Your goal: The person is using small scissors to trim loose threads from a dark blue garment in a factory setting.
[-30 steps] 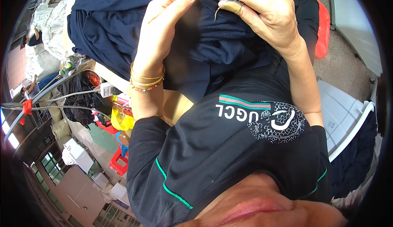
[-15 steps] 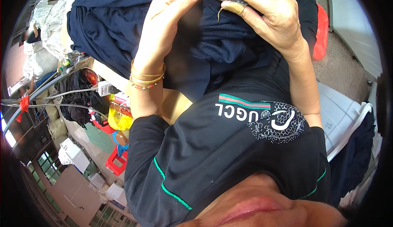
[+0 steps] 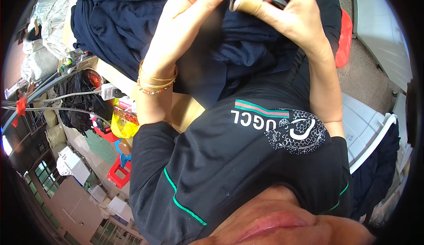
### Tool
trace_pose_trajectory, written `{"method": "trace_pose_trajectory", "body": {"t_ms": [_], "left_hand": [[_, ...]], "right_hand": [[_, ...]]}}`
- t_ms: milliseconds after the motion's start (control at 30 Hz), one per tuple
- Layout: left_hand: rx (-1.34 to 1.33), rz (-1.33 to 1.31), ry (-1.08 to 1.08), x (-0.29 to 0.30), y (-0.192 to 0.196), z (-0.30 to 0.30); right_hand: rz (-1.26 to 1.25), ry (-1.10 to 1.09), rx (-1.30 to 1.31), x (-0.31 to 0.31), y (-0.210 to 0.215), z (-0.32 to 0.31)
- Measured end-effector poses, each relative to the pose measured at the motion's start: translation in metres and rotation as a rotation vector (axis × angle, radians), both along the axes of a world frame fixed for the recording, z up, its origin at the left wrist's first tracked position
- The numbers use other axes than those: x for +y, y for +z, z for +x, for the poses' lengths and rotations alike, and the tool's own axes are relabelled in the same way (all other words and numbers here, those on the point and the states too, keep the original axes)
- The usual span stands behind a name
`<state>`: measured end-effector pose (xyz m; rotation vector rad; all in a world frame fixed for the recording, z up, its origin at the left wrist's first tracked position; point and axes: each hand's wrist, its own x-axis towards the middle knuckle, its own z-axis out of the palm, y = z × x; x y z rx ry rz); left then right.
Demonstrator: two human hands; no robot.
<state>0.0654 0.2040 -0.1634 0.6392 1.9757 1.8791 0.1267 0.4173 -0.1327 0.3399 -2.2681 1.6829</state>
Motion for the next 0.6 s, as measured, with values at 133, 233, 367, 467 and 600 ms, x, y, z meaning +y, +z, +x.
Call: {"method": "trace_pose_trajectory", "body": {"t_ms": [133, 233, 367, 467, 600], "left_hand": [[0.097, -0.158, -0.114, -0.010, 0.032, 0.014], [0.131, -0.291, -0.015, -0.031, 0.028, 0.003], [-0.045, 0.002, -0.011, -0.051, 0.016, 0.006], [-0.093, 0.126, -0.026, -0.047, 0.005, 0.002], [-0.054, 0.132, -0.006, -0.044, -0.004, -0.002]], "right_hand": [[-0.224, 0.132, -0.216, 0.007, -0.003, -0.003], [-0.359, 0.050, -0.177, 0.020, -0.006, -0.008], [0.104, -0.079, -0.164, 0.013, -0.014, -0.024], [0.011, -0.069, -0.140, 0.011, -0.039, -0.034], [0.205, -0.060, 0.111, -0.013, -0.003, -0.017]]}}
